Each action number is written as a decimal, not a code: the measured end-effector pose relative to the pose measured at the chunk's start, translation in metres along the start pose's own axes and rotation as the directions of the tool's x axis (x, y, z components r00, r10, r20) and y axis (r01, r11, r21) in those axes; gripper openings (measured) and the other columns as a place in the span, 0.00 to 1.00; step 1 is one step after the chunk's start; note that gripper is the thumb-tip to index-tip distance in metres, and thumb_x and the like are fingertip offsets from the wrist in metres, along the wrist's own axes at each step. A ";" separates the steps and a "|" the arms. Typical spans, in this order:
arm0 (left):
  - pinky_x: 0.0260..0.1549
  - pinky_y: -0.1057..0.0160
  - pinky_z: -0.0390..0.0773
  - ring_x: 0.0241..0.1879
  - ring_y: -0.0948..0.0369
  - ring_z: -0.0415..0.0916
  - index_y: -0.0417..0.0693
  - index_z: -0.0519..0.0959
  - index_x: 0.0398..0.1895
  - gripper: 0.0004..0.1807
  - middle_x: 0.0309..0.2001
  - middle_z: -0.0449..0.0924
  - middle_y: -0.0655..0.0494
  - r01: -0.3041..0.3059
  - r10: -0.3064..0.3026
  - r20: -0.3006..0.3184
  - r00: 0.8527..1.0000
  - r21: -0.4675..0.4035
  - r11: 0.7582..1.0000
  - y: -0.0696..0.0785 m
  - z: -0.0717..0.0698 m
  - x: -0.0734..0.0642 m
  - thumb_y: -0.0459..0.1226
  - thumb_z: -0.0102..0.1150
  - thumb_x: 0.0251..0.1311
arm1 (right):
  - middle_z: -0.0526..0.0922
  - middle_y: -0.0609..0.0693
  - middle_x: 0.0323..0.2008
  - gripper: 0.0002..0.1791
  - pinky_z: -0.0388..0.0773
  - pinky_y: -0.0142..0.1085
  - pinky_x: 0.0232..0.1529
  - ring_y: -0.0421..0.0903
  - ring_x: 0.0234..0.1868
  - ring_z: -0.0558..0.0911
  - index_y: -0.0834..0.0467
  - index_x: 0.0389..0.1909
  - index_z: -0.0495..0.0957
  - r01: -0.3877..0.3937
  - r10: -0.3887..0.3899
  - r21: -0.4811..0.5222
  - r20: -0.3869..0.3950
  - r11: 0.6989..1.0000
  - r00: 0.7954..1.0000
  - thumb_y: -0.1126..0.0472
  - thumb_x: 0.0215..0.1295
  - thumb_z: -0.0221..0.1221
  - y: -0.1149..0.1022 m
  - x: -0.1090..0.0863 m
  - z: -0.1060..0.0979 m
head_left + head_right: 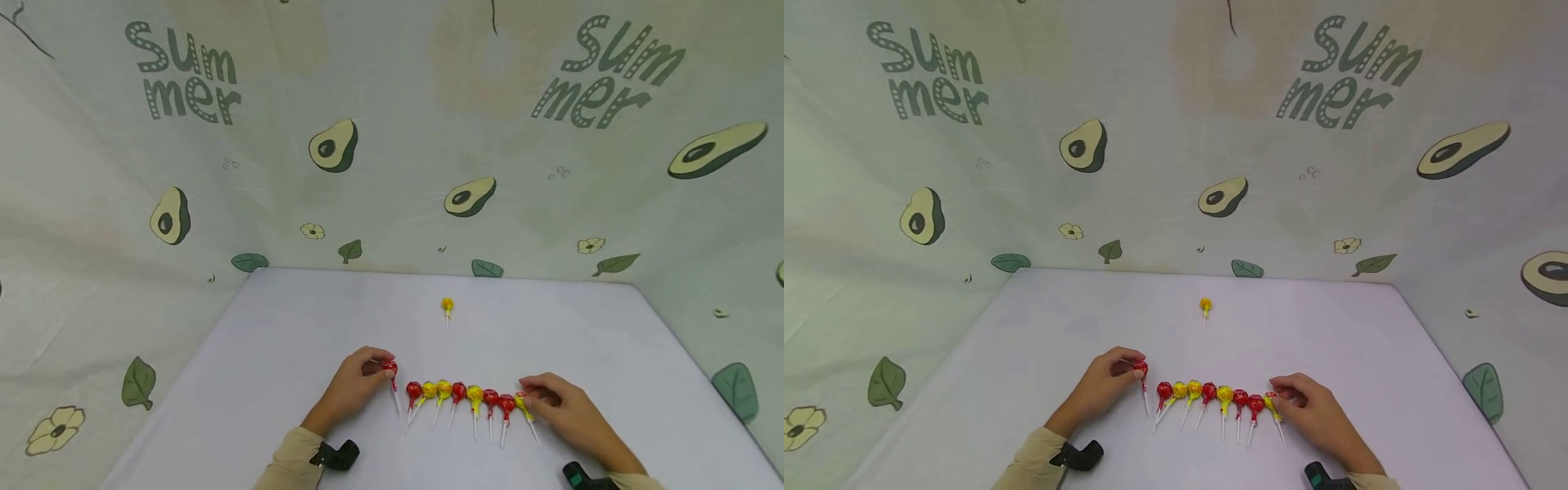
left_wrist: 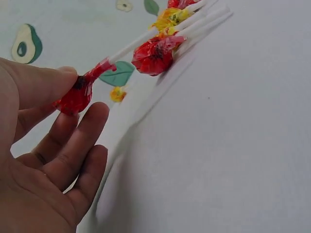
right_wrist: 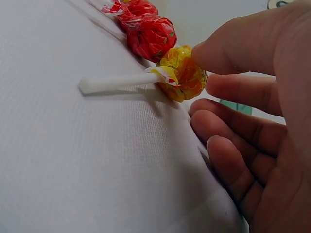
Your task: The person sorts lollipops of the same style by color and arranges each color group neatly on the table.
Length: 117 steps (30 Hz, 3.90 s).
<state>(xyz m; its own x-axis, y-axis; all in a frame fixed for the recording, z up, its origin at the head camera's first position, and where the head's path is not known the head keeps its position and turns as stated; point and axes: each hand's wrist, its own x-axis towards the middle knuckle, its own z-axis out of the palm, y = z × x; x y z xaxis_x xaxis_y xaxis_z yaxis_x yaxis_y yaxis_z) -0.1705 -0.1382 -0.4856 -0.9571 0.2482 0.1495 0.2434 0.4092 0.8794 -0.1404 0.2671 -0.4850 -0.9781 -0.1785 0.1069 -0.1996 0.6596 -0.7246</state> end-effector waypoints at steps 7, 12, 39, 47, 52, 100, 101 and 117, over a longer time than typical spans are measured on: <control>0.38 0.66 0.78 0.39 0.62 0.79 0.53 0.82 0.54 0.16 0.46 0.79 0.62 0.054 -0.054 -0.009 0.999 -0.020 0.998 0.006 0.001 0.009 0.43 0.66 0.65 | 0.82 0.42 0.40 0.16 0.75 0.32 0.36 0.37 0.35 0.77 0.53 0.51 0.83 -0.031 0.031 0.006 0.008 1.000 0.999 0.55 0.64 0.68 -0.001 -0.001 0.003; 0.37 0.65 0.78 0.40 0.61 0.79 0.48 0.82 0.54 0.17 0.46 0.79 0.58 0.059 -0.061 -0.043 0.997 -0.046 0.997 0.009 0.004 0.018 0.42 0.66 0.65 | 0.82 0.41 0.39 0.15 0.75 0.32 0.36 0.36 0.36 0.77 0.53 0.50 0.83 -0.013 0.013 -0.009 0.008 1.000 1.000 0.57 0.63 0.69 0.000 -0.004 0.007; 0.48 0.60 0.80 0.47 0.59 0.79 0.45 0.80 0.60 0.18 0.48 0.83 0.58 0.097 -0.096 0.018 0.995 -0.110 0.989 0.030 0.012 0.039 0.36 0.61 0.68 | 0.82 0.41 0.40 0.14 0.75 0.32 0.35 0.37 0.34 0.76 0.52 0.50 0.83 -0.013 0.012 -0.031 -0.007 0.999 1.000 0.58 0.63 0.68 0.000 0.001 0.002; 0.48 0.57 0.79 0.46 0.59 0.79 0.44 0.80 0.60 0.19 0.47 0.84 0.57 0.094 -0.088 0.052 0.995 -0.132 0.987 0.028 0.014 0.045 0.37 0.61 0.68 | 0.83 0.41 0.40 0.14 0.75 0.32 0.34 0.36 0.33 0.77 0.53 0.49 0.84 0.023 -0.022 0.004 -0.037 1.000 0.999 0.57 0.63 0.68 0.001 0.001 0.003; 0.48 0.57 0.79 0.45 0.58 0.79 0.43 0.80 0.59 0.18 0.47 0.83 0.57 0.090 -0.081 0.068 0.994 -0.131 0.987 0.026 0.015 0.052 0.37 0.61 0.67 | 0.83 0.41 0.41 0.14 0.75 0.32 0.35 0.36 0.34 0.76 0.53 0.50 0.84 -0.004 0.004 0.007 -0.025 1.000 1.000 0.56 0.64 0.68 0.001 0.000 0.004; 0.53 0.56 0.78 0.46 0.60 0.80 0.45 0.79 0.61 0.21 0.48 0.83 0.59 0.191 -0.151 0.255 0.955 -0.139 0.972 0.037 0.027 0.109 0.40 0.64 0.67 | 0.81 0.39 0.39 0.13 0.75 0.32 0.35 0.36 0.34 0.77 0.51 0.49 0.84 0.026 -0.026 0.008 -0.041 1.000 0.999 0.56 0.64 0.68 0.000 -0.001 0.004; 0.52 0.56 0.78 0.46 0.60 0.80 0.45 0.79 0.61 0.21 0.48 0.83 0.59 0.193 -0.156 0.255 0.954 -0.128 0.973 0.036 0.028 0.110 0.40 0.64 0.66 | 0.81 0.39 0.39 0.13 0.76 0.32 0.35 0.36 0.34 0.77 0.51 0.49 0.84 0.032 -0.032 0.007 -0.043 0.999 0.999 0.56 0.64 0.68 0.000 -0.001 0.004; 0.45 0.59 0.79 0.42 0.60 0.79 0.49 0.83 0.52 0.14 0.44 0.83 0.58 0.205 -0.182 0.263 0.948 -0.064 0.977 0.031 0.041 0.125 0.36 0.65 0.64 | 0.81 0.39 0.38 0.13 0.76 0.32 0.35 0.36 0.34 0.77 0.51 0.49 0.84 0.016 -0.016 -0.002 -0.047 1.000 0.999 0.57 0.64 0.68 -0.001 0.000 0.004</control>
<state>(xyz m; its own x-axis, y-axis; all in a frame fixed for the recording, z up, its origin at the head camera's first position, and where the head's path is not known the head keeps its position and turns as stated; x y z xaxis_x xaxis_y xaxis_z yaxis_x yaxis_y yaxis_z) -0.2766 -0.0584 -0.4577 -0.9099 0.3915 -0.1372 0.0312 0.3943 0.9184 -0.1401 0.2635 -0.4870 -0.9765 -0.1546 0.1500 -0.2151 0.6583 -0.7213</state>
